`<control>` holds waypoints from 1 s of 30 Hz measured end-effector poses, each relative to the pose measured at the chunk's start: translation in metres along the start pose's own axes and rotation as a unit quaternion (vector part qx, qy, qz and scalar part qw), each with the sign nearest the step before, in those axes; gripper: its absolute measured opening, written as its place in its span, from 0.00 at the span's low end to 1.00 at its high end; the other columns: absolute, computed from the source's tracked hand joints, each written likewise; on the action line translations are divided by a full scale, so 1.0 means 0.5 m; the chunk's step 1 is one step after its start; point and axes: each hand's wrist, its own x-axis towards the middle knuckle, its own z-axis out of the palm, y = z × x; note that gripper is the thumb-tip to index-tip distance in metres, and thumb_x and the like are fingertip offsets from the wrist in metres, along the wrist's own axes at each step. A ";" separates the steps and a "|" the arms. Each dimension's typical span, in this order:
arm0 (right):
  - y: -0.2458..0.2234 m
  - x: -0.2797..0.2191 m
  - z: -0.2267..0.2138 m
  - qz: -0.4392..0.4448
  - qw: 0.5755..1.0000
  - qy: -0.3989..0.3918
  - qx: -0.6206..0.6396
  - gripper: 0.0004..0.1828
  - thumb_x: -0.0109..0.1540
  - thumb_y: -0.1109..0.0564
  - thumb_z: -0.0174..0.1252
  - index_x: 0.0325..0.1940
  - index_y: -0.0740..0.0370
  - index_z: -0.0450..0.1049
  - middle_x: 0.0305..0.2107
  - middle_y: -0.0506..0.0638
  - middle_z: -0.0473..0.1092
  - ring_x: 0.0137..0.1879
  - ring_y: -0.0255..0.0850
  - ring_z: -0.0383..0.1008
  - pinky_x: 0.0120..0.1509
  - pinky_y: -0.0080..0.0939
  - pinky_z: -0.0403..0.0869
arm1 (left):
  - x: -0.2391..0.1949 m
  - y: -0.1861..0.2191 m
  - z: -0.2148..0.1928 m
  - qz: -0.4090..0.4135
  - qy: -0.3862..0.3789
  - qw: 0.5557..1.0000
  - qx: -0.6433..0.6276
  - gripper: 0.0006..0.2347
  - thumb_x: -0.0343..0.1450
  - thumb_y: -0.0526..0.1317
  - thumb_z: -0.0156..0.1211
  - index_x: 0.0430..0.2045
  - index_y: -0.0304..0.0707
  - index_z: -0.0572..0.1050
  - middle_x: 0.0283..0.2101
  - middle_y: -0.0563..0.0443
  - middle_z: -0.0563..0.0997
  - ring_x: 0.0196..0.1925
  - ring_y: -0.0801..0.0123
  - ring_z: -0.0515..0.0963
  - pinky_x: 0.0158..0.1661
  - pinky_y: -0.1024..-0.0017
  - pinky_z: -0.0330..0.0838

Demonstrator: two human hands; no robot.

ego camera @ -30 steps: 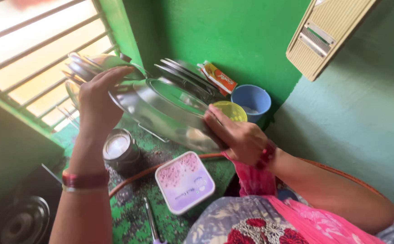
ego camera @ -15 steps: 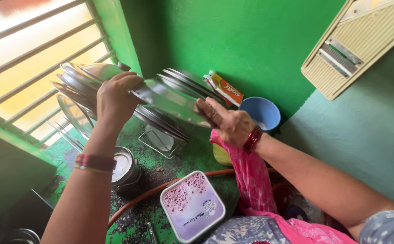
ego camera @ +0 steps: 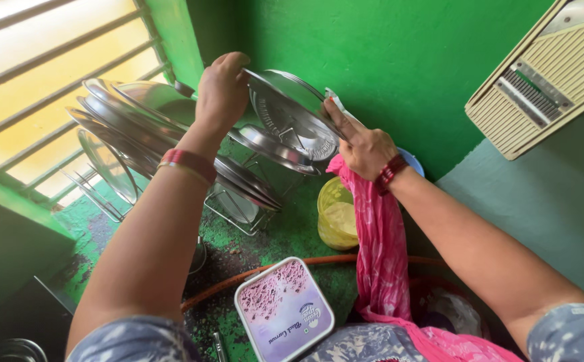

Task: The person wipes several metal plates with a pink cloth and places them onto a metal rack.

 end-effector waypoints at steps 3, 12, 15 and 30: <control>0.006 -0.001 0.041 0.042 0.998 -0.028 0.032 0.48 0.60 0.64 0.53 0.81 0.43 0.41 0.65 0.60 0.68 0.37 0.58 0.80 0.43 0.54 0.80 | 0.003 -0.028 0.054 -0.025 -0.011 1.000 0.000 0.11 0.71 0.28 0.58 0.46 0.35 0.77 0.51 0.40 0.80 0.49 0.43 0.80 0.47 0.54 0.74; 0.008 0.014 0.106 0.125 0.984 -0.072 0.103 0.39 0.62 0.62 0.53 0.77 0.44 0.50 0.60 0.60 0.69 0.47 0.62 0.77 0.49 0.59 0.77 | -0.014 -0.097 0.174 -0.115 -0.107 0.987 0.043 0.19 0.71 0.28 0.52 0.58 0.29 0.68 0.64 0.30 0.69 0.61 0.37 0.71 0.59 0.53 0.67; 0.008 0.018 0.127 0.179 0.973 -0.128 0.075 0.38 0.64 0.61 0.53 0.76 0.44 0.50 0.58 0.61 0.68 0.45 0.63 0.77 0.49 0.61 0.76 | -0.029 -0.129 0.217 -0.145 -0.126 0.980 0.049 0.24 0.69 0.27 0.52 0.63 0.24 0.61 0.68 0.24 0.61 0.66 0.35 0.67 0.64 0.55 0.63; -0.049 -0.043 -0.125 0.147 0.967 -0.131 0.163 0.30 0.59 0.51 0.67 0.63 0.57 0.70 0.43 0.58 0.78 0.48 0.52 0.80 0.53 0.49 0.77 | -0.057 -0.119 0.155 -0.170 -0.238 0.952 0.093 0.35 0.63 0.25 0.51 0.69 0.18 0.47 0.74 0.21 0.48 0.67 0.36 0.66 0.63 0.58 0.66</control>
